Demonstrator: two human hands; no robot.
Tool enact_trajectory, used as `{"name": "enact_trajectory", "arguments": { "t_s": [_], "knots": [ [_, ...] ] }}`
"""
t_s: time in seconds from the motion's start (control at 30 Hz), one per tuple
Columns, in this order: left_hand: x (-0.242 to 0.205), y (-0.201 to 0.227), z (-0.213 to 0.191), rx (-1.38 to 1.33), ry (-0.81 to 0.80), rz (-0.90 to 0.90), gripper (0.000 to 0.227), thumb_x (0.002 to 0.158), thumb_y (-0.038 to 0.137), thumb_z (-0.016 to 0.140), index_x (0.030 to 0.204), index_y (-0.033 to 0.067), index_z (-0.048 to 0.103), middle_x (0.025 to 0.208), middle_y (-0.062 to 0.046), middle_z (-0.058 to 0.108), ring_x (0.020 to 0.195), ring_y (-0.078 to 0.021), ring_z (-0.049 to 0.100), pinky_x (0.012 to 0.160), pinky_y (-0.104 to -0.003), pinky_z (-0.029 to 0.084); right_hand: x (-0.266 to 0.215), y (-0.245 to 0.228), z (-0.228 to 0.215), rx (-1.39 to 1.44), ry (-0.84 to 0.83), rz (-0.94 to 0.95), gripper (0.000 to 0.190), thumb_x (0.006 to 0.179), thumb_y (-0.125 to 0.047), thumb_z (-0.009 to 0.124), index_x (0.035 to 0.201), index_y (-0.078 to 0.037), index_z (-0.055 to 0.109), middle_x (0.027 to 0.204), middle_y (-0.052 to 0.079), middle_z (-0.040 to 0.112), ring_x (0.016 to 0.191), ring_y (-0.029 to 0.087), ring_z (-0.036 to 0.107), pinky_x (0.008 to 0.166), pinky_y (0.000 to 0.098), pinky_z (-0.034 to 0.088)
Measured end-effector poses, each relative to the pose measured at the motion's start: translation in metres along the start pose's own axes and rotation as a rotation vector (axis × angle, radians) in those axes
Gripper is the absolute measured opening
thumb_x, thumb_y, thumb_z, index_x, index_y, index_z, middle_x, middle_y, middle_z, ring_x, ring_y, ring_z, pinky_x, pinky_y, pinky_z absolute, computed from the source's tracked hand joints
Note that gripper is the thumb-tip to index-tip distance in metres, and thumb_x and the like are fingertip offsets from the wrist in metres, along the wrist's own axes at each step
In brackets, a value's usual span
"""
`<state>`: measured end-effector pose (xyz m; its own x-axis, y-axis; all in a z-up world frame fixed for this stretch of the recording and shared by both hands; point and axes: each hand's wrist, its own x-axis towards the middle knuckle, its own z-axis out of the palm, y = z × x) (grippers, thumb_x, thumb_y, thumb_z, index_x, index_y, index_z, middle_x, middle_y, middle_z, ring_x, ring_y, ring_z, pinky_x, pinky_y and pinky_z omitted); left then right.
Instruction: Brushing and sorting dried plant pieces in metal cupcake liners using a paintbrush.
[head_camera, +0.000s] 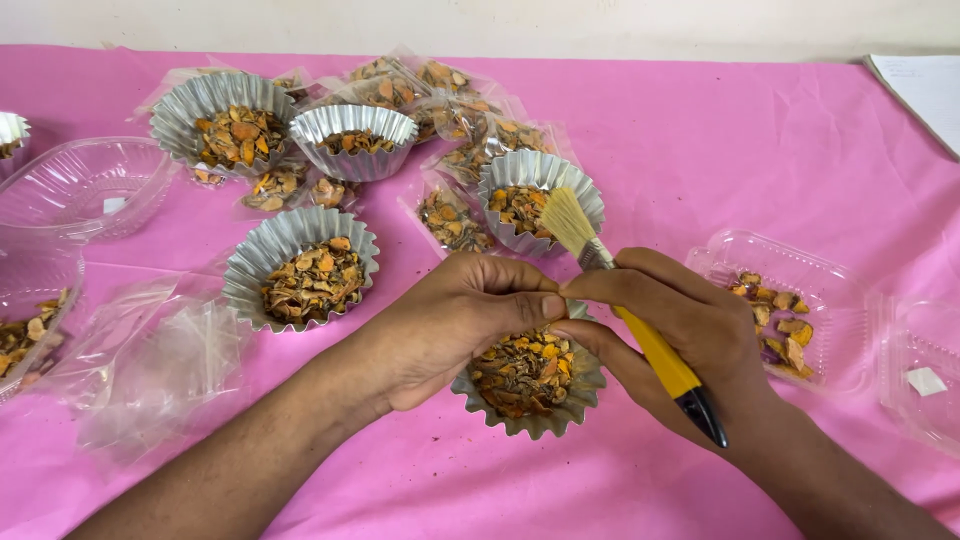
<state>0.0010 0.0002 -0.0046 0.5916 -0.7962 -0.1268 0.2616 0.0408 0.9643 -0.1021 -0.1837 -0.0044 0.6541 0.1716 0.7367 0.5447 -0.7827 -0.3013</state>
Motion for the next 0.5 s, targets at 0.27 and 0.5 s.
{"name": "enact_trajectory", "arguments": {
  "t_s": [0.27,0.5],
  "knots": [
    [-0.0016,-0.0014,-0.0008,-0.076,-0.007,0.012,0.013,0.095,0.013,0.071,0.100,0.0012,0.075,0.087,-0.005,0.071,0.082,-0.0124,0.062,0.076,-0.025,0.048,-0.0006,-0.0021,-0.0019,-0.036,0.012,-0.032,0.018,0.088,-0.014,0.083,0.099,-0.008,0.072,0.087,0.004,0.059,0.064,0.013,0.051,0.060,0.0254,0.045],
    [0.0012,-0.0068,-0.0079,-0.175,-0.053,0.053,0.019,0.091,0.013,0.074,0.104,0.0001,0.075,0.095,-0.007,0.073,0.091,-0.0138,0.066,0.088,-0.025,0.052,-0.0001,-0.0054,-0.0009,-0.119,0.050,-0.068,0.019,0.087,-0.012,0.084,0.101,-0.006,0.072,0.090,0.005,0.062,0.067,0.013,0.057,0.065,0.0239,0.051]
  ]
}}
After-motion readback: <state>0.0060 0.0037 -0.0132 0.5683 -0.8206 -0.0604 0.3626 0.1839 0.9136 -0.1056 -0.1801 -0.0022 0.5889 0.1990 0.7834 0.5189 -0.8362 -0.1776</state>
